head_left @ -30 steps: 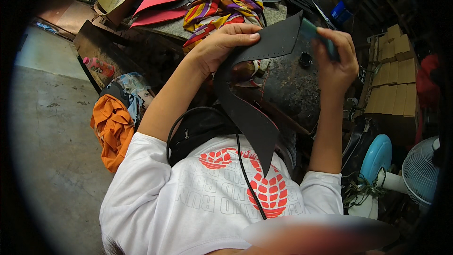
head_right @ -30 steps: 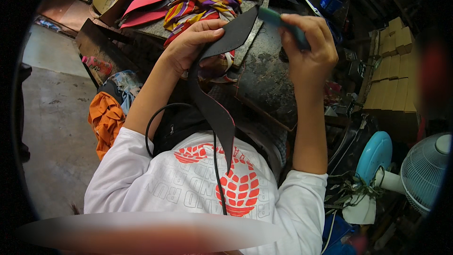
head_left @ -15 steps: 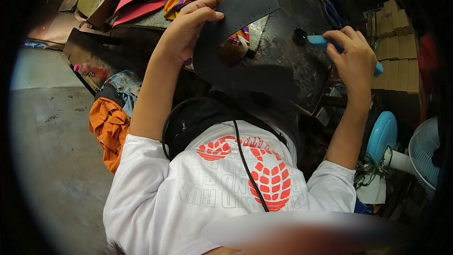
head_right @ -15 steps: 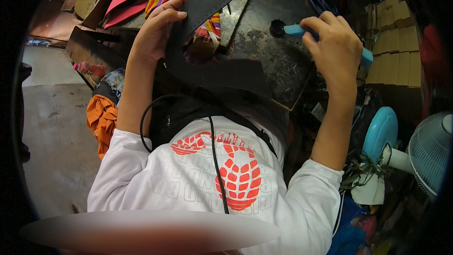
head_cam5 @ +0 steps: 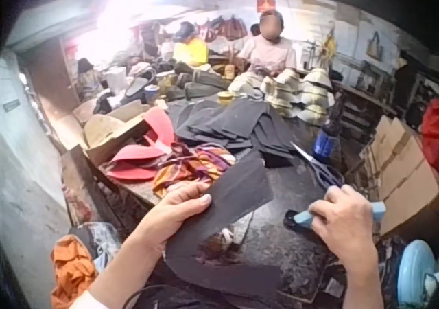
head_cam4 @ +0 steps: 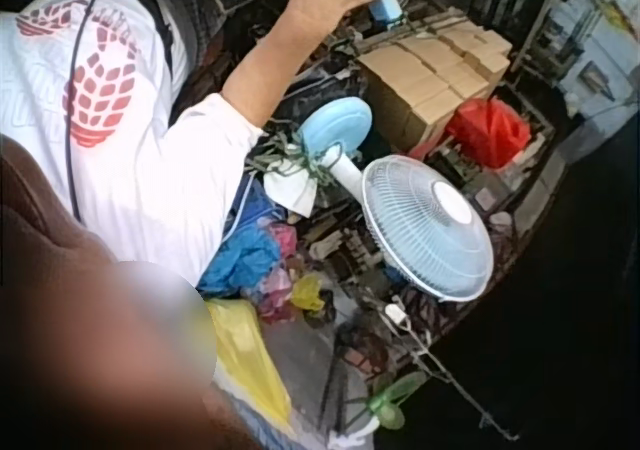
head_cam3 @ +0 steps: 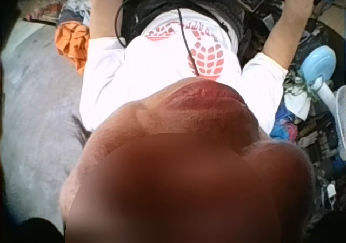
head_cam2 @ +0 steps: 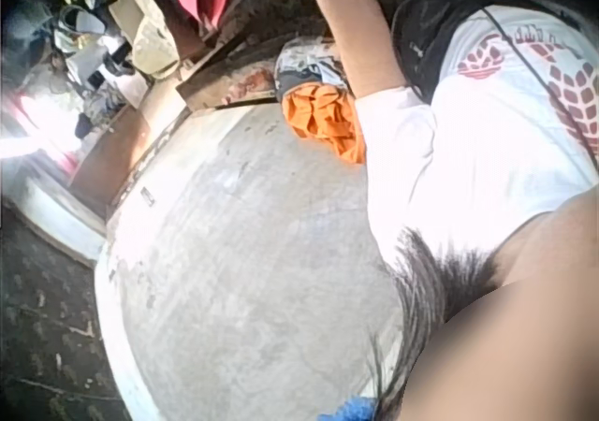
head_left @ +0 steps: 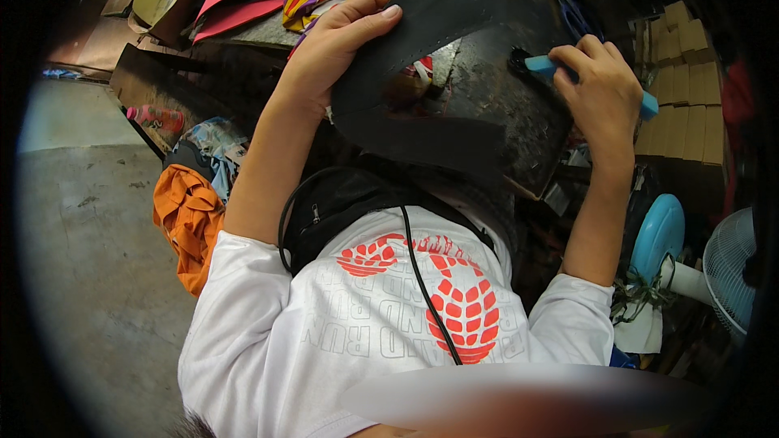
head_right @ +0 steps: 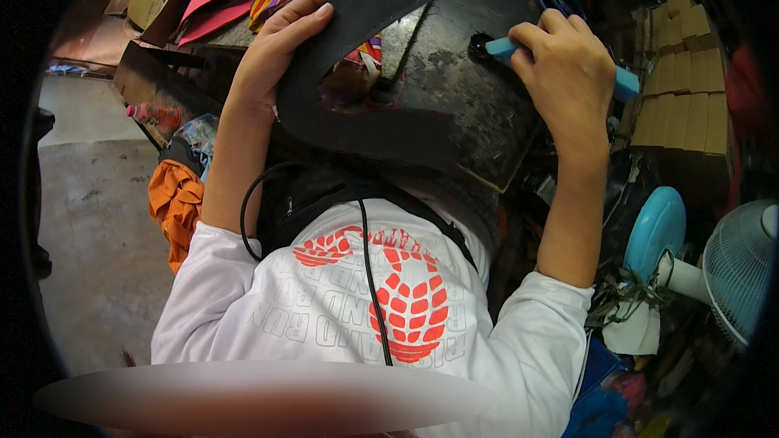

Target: The person smooths the edges of several black and pink material pieces using a blue sanding block. They handle each piece one at a time, turning them over and rubbing the edges against the block. The person also briefly uses scissors to trim a black piece before returning to smoothing.

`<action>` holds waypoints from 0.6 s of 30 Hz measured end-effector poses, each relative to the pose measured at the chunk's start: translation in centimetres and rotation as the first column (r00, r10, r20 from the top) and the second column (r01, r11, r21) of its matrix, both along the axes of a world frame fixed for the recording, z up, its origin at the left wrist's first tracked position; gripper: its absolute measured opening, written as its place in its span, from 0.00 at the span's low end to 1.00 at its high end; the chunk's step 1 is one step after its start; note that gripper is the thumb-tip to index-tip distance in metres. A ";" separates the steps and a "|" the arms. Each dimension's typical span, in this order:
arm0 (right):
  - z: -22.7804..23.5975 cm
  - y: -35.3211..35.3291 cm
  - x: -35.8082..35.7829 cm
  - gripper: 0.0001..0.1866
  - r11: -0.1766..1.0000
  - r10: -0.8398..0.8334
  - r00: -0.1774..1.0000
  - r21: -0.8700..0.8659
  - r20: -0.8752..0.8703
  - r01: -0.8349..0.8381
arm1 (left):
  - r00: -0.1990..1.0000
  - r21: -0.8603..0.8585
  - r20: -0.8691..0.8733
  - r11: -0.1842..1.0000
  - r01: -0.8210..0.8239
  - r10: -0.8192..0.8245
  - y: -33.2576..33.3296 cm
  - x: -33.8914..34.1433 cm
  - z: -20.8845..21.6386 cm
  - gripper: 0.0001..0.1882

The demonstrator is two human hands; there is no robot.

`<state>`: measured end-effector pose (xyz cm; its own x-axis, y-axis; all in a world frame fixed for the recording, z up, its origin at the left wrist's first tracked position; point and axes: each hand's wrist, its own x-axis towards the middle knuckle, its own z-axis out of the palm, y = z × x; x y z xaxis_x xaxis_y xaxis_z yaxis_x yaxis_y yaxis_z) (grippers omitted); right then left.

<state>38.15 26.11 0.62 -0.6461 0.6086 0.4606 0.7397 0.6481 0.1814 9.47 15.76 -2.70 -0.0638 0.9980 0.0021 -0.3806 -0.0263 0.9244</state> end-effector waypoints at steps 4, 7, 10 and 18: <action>1.3 -0.7 0.1 0.08 0.984 0.086 0.953 -0.125 -0.292 -0.128 | 0.998 -0.005 0.035 0.999 -0.053 0.054 0.2 -0.1 0.0 0.13; 0.7 -1.1 -1.0 0.09 0.883 0.120 0.767 -0.285 -0.630 -0.372 | 0.992 -0.082 0.125 0.997 -0.008 0.018 0.5 0.6 -0.3 0.17; -1.0 -1.8 -2.3 0.10 0.791 0.080 0.590 -0.309 -0.804 -0.529 | 0.972 -0.154 0.231 0.988 0.006 0.030 0.9 1.5 -0.7 0.14; -1.6 -2.1 -4.4 0.09 0.910 0.136 0.473 -0.079 -0.871 -0.407 | 0.952 -0.196 0.304 0.974 0.112 -0.048 0.6 2.7 -0.3 0.07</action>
<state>33.75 23.96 -0.96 -0.1928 0.6465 0.7381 0.2276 0.7612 -0.6073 12.17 16.37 -3.02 0.0504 0.9756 -0.2135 -0.6299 0.1969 0.7513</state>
